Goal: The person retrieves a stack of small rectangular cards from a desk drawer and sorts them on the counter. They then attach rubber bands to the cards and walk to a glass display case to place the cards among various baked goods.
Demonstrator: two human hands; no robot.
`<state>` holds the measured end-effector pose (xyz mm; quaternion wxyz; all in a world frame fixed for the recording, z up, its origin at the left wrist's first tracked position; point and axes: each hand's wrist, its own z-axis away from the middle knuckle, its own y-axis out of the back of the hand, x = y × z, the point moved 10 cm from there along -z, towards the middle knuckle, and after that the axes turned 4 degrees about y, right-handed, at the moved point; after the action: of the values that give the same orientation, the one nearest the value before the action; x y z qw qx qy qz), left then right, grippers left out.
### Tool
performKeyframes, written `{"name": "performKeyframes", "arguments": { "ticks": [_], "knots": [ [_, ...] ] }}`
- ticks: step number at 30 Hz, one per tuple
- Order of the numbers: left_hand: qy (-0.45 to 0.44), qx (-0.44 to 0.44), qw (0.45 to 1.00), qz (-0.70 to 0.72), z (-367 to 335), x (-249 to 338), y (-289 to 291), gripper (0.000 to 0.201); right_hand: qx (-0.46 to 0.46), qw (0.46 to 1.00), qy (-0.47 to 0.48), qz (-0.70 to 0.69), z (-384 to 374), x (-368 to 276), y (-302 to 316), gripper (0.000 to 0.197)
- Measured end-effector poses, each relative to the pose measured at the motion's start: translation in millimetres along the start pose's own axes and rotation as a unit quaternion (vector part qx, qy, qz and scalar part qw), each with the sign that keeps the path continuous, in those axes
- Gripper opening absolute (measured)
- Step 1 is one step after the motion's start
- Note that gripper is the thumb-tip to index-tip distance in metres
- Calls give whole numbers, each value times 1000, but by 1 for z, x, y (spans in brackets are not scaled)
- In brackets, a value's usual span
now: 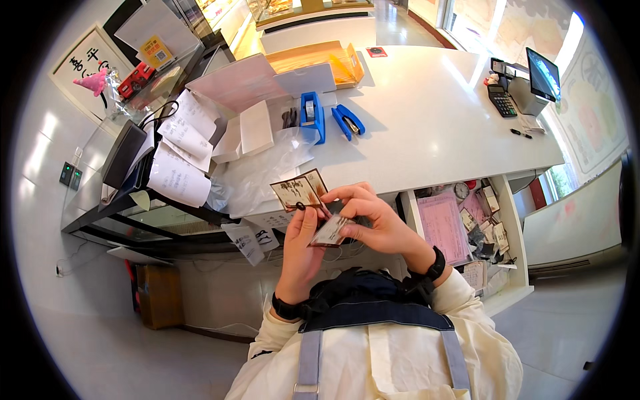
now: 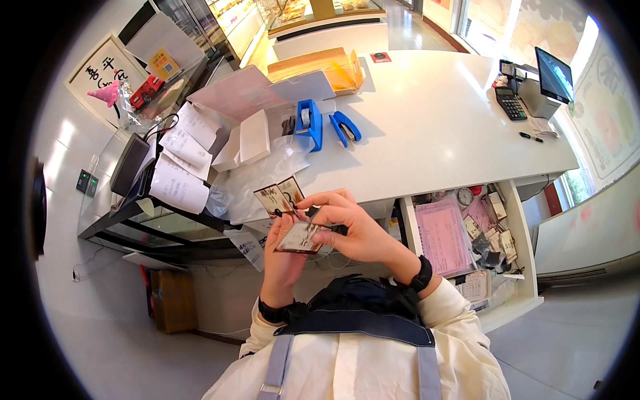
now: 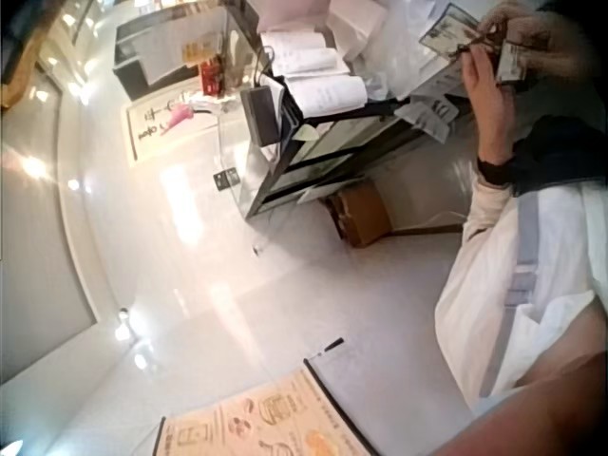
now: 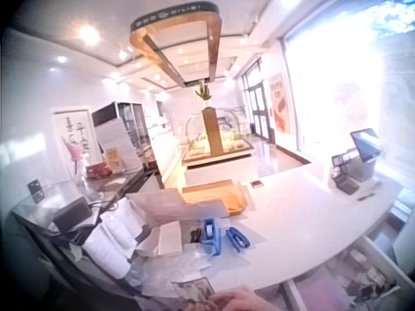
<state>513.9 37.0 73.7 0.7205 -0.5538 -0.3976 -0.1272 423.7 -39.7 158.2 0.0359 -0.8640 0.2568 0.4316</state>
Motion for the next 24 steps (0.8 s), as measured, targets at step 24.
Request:
{"name": "performKeyframes", "arguments": {
  "ticks": [24],
  "knots": [
    [98, 5, 992, 83, -23, -20, -7, 21, 102, 980, -22, 171, 14, 7, 10, 13]
  ]
}}
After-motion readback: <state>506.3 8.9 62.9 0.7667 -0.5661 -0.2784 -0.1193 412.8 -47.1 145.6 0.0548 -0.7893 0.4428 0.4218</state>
